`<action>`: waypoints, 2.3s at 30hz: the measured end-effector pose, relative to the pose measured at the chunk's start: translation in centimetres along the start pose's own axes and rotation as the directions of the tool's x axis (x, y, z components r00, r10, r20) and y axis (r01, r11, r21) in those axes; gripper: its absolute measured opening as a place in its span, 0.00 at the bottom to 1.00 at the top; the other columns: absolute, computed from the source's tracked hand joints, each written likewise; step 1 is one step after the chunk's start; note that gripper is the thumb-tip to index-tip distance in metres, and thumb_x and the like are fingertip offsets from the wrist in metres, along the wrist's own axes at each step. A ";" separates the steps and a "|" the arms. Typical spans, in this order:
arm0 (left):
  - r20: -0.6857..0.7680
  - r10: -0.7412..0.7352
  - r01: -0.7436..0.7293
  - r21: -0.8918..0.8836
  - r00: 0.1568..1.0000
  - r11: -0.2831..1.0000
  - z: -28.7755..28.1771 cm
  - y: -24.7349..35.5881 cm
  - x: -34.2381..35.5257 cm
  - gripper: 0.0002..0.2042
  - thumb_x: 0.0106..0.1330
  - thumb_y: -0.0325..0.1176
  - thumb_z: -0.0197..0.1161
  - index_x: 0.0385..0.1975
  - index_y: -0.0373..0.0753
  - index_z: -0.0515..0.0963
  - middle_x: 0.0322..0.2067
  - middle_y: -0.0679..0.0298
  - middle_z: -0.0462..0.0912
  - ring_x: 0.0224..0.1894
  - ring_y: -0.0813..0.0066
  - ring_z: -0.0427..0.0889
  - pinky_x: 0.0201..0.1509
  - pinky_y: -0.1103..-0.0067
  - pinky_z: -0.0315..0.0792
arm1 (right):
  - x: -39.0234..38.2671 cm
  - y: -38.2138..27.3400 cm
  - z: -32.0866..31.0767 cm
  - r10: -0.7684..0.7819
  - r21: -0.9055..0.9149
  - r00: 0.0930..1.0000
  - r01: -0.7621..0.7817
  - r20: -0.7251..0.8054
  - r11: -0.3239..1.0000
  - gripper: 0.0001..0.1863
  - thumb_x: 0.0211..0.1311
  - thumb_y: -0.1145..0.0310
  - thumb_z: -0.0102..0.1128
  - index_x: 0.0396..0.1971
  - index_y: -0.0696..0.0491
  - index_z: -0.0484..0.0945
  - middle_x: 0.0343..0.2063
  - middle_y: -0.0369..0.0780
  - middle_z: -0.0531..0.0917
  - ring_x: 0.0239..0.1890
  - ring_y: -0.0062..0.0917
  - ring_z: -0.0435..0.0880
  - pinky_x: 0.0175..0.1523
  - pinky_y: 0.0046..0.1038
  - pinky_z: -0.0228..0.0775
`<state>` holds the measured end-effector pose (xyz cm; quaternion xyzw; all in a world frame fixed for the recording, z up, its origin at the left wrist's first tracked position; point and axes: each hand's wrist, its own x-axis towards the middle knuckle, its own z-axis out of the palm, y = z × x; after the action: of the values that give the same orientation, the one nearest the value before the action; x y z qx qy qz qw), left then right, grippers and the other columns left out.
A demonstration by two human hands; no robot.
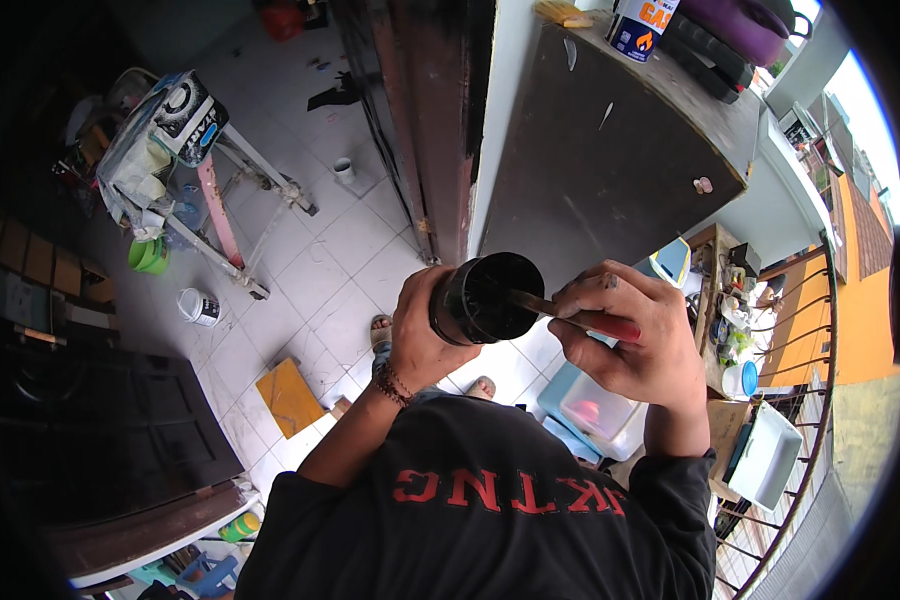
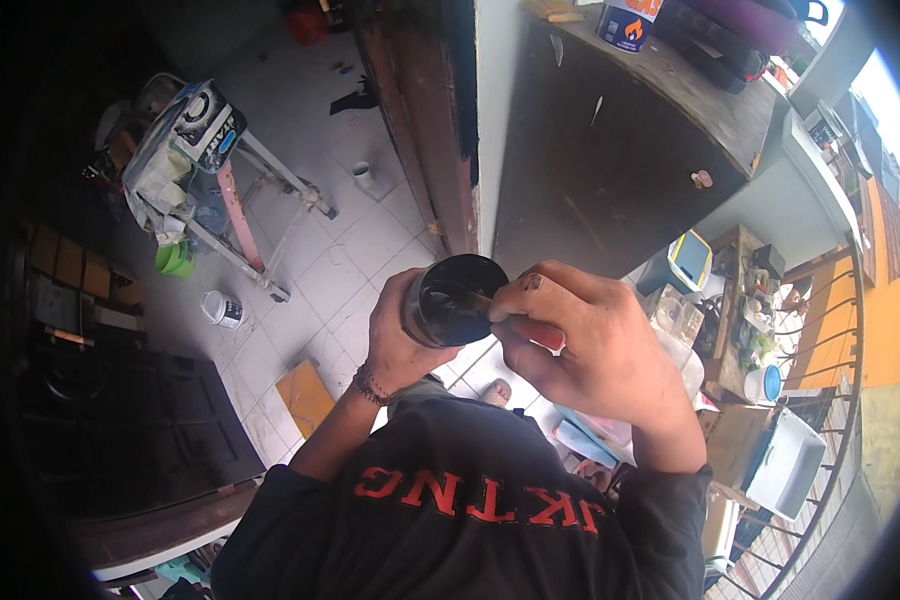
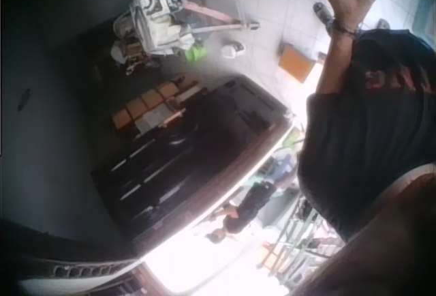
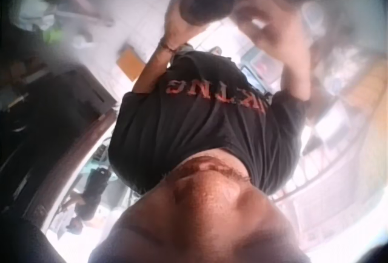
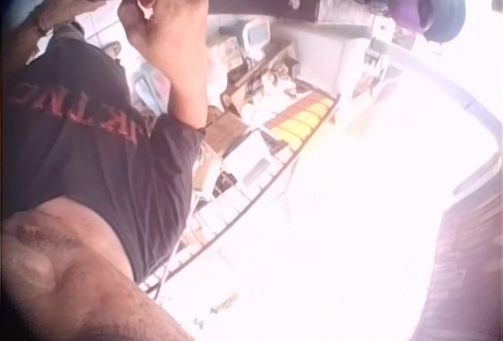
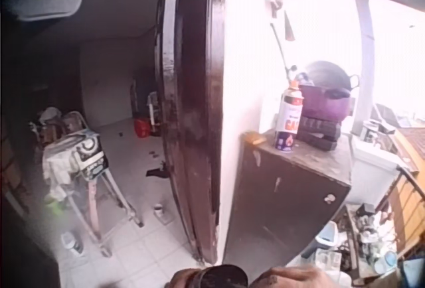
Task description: The person paints a door frame with black paint using a brush. They repeatedly dip the brush into a paint can and apply paint to the vertical and horizontal sections of the frame.
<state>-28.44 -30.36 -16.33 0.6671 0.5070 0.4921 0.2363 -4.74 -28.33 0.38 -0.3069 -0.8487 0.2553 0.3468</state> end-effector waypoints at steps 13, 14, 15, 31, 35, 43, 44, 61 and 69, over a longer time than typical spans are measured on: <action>-0.058 0.205 -0.195 0.142 0.977 0.971 0.2 0.4 -0.2 0.38 0.42 0.33 0.79 0.58 0.33 0.72 0.55 0.51 0.76 0.59 0.49 0.75 0.66 0.60 0.67 | 2.8 0.8 -0.5 -0.032 0.114 0.947 -0.005 0.321 0.993 0.08 0.35 0.82 0.64 0.21 0.58 0.78 0.23 0.44 0.80 0.27 0.41 0.82 0.31 0.35 0.72; -0.061 0.204 -0.194 0.142 0.977 0.971 0.2 0.5 -0.3 0.38 0.42 0.32 0.78 0.58 0.33 0.72 0.55 0.51 0.76 0.59 0.49 0.75 0.66 0.60 0.67 | 3.0 0.6 -0.5 -0.028 0.117 0.952 -0.008 0.304 0.993 0.08 0.34 0.82 0.63 0.20 0.58 0.77 0.23 0.43 0.80 0.27 0.41 0.82 0.31 0.35 0.72; -0.064 0.205 -0.195 0.141 0.977 0.971 0.2 0.4 -0.3 0.37 0.42 0.32 0.78 0.58 0.33 0.72 0.54 0.51 0.76 0.59 0.49 0.75 0.66 0.60 0.67 | 3.1 0.4 -0.5 -0.024 0.118 0.958 -0.010 0.287 0.993 0.07 0.34 0.82 0.63 0.19 0.58 0.77 0.22 0.43 0.80 0.27 0.41 0.82 0.32 0.35 0.72; -0.078 0.239 -0.214 0.239 0.968 0.947 -0.7 -0.5 -1.3 0.41 0.42 0.37 0.83 0.58 0.32 0.70 0.55 0.50 0.75 0.58 0.49 0.76 0.62 0.62 0.72 | 3.6 0.1 1.6 0.031 0.145 0.981 -0.059 0.190 0.988 0.05 0.35 0.80 0.60 0.18 0.57 0.77 0.18 0.45 0.80 0.24 0.43 0.81 0.30 0.37 0.71; -0.083 0.213 -0.189 0.233 0.974 0.954 -0.8 -0.4 -1.4 0.41 0.41 0.36 0.83 0.58 0.32 0.70 0.55 0.50 0.76 0.58 0.49 0.76 0.62 0.62 0.72 | 3.5 0.8 2.8 -0.021 0.152 0.971 -0.016 0.239 0.988 0.05 0.35 0.80 0.60 0.18 0.58 0.77 0.19 0.45 0.80 0.25 0.43 0.82 0.30 0.37 0.72; -0.083 0.155 -0.143 0.136 0.984 0.980 1.0 0.0 -0.8 0.40 0.41 0.36 0.82 0.58 0.33 0.71 0.54 0.51 0.75 0.58 0.49 0.75 0.63 0.60 0.70 | 2.5 1.2 0.9 0.037 0.087 0.979 -0.055 0.203 0.995 0.04 0.37 0.79 0.62 0.19 0.59 0.78 0.20 0.45 0.81 0.25 0.43 0.83 0.32 0.37 0.73; -0.080 0.133 -0.123 0.116 0.988 0.986 1.2 0.0 -0.9 0.41 0.41 0.37 0.83 0.58 0.33 0.71 0.55 0.50 0.75 0.58 0.49 0.75 0.62 0.60 0.71 | 2.4 1.6 1.0 0.026 0.074 0.984 -0.040 0.179 0.997 0.05 0.37 0.80 0.64 0.20 0.58 0.78 0.20 0.43 0.81 0.26 0.41 0.83 0.32 0.34 0.73; 0.075 0.085 -0.089 0.050 0.994 0.995 3.0 -1.5 -0.1 0.46 0.40 0.43 0.85 0.61 0.35 0.67 0.58 0.52 0.74 0.61 0.52 0.75 0.64 0.61 0.69 | 0.5 2.6 0.4 0.203 -0.003 0.958 -0.206 0.201 0.979 0.05 0.39 0.77 0.62 0.20 0.61 0.79 0.18 0.50 0.80 0.25 0.48 0.83 0.32 0.40 0.75; 0.043 0.085 -0.086 0.021 0.996 0.996 3.3 -1.2 -0.1 0.46 0.40 0.43 0.85 0.61 0.35 0.68 0.57 0.53 0.75 0.59 0.52 0.77 0.63 0.62 0.70 | 0.6 3.6 1.3 0.204 0.002 0.951 -0.210 0.233 0.978 0.05 0.38 0.77 0.61 0.20 0.60 0.80 0.19 0.50 0.81 0.26 0.48 0.82 0.32 0.40 0.75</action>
<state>-26.05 -29.41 -18.70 0.7009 0.4787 0.4818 0.2179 -4.82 -25.80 -2.54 -0.3576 -0.8430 0.3356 0.2211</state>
